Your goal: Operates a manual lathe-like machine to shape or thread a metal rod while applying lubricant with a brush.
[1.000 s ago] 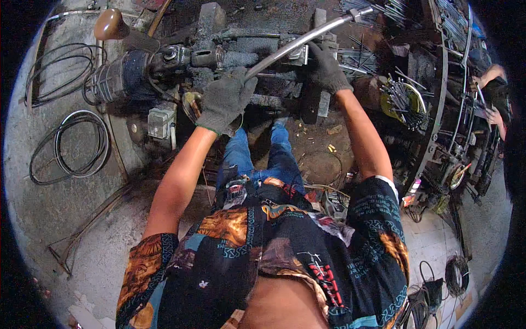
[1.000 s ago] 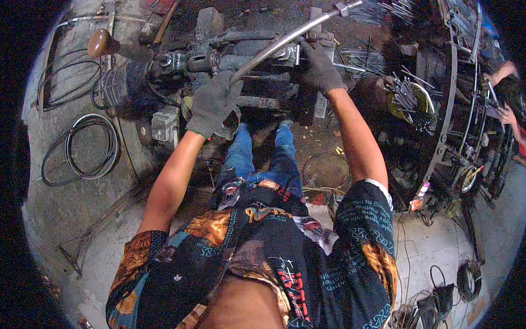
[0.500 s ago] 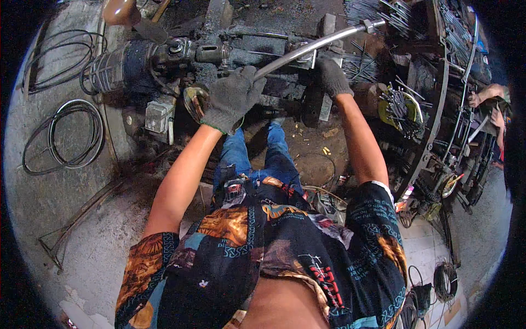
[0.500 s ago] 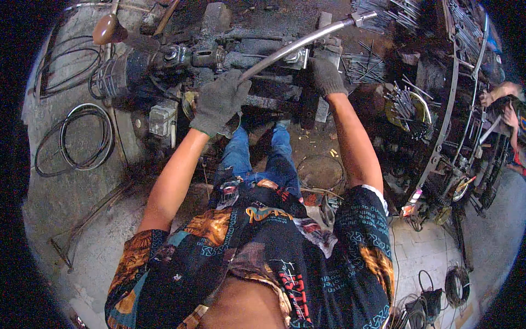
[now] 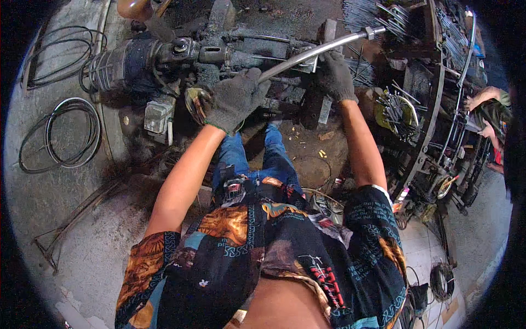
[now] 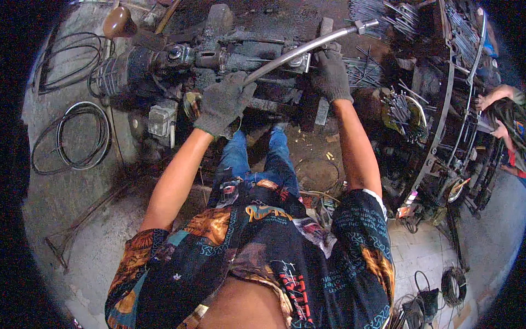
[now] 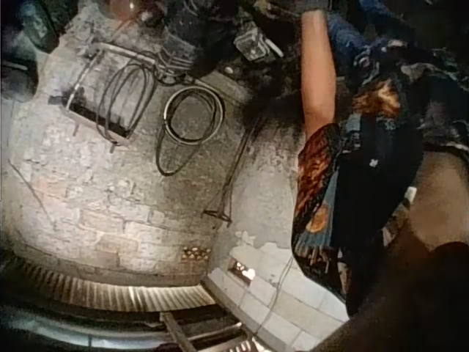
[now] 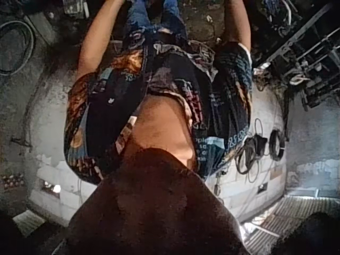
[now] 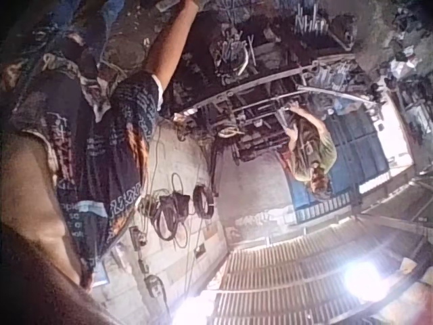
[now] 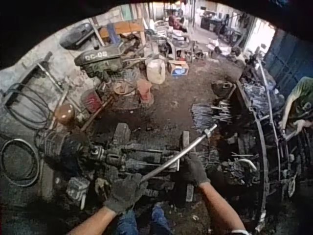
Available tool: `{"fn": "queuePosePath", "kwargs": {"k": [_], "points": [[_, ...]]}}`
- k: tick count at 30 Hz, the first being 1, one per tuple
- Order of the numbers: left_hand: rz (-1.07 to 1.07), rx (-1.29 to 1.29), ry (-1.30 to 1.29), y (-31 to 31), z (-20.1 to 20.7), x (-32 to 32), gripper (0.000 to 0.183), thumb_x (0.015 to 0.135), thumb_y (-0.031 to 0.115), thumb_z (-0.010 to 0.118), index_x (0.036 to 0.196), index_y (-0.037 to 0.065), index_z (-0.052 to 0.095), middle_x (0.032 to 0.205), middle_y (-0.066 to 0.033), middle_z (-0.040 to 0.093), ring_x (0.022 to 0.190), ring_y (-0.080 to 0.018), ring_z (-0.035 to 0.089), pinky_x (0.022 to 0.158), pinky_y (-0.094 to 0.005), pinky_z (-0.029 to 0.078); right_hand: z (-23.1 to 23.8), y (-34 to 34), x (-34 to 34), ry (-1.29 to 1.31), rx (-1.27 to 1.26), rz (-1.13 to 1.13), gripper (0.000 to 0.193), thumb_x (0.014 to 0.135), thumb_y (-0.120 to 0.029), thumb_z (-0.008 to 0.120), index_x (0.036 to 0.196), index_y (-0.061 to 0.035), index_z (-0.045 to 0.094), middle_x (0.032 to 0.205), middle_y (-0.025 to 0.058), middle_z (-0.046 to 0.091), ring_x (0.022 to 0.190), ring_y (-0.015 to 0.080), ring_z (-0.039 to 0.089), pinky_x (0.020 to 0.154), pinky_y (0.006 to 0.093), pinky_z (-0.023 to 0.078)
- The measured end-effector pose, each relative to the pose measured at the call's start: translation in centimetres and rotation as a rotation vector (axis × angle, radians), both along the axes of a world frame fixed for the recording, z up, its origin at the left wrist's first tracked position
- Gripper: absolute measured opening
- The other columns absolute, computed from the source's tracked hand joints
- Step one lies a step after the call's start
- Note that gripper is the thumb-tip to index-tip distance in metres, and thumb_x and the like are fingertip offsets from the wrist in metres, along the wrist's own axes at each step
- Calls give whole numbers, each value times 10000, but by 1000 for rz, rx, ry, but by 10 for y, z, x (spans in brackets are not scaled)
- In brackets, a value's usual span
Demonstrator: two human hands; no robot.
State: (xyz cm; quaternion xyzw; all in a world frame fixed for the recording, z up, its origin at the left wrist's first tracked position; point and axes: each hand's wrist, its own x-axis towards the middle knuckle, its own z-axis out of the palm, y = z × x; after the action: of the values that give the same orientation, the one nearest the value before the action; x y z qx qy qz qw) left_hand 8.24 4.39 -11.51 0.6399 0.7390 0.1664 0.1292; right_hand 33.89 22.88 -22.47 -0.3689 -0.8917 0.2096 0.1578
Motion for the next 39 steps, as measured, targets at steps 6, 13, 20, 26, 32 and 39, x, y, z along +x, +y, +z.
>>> {"fn": "queuePosePath", "kwargs": {"k": [6,13,20,26,32,39], "points": [[4,7,29,-9,8,-10,418,925,442,631,1154,92,624,847,-176,690,651,-378,669,578,-494,527,168,18,-25,192,272,-51,495,777,-135,717,1256,-60,617,1199,191,633,1204,394,551,1023,492,425],[-179,277,76,26,33,-44,511,905,350,640,1292,24,559,1201,-217,615,1119,-407,566,992,-509,437,156,24,21,-279,405,60,546,785,-277,718,1263,-50,580,1132,195,635,1147,391,552,999,496,416],[-58,476,37,-27,55,-100,560,992,386,542,1382,-13,507,1333,-222,572,1246,-403,535,1114,-470,363,206,-141,-7,-348,-577,-292,655,946,-325,633,1448,-9,356,1172,273,647,1191,387,597,1015,496,467],[162,493,-175,-73,71,-114,546,1029,373,474,1396,-31,496,1398,-205,550,1328,-343,492,1138,-451,342,181,-105,-56,326,-424,68,602,936,-225,653,1456,-29,422,1386,222,561,1288,344,552,1078,433,432],[136,504,-138,-88,63,-117,500,1014,336,518,1368,-17,515,1344,-205,583,1249,-347,563,1079,-424,409,188,-57,-13,167,-187,1,550,938,-311,645,1395,-41,503,1315,232,606,1222,390,587,1044,446,464],[159,419,-218,-89,55,-104,448,1008,234,538,1388,0,501,1355,-186,582,1267,-303,552,1073,-398,417,160,-43,18,69,140,53,540,895,-199,673,1395,-77,509,1315,216,594,1219,426,573,1031,451,460]]}}
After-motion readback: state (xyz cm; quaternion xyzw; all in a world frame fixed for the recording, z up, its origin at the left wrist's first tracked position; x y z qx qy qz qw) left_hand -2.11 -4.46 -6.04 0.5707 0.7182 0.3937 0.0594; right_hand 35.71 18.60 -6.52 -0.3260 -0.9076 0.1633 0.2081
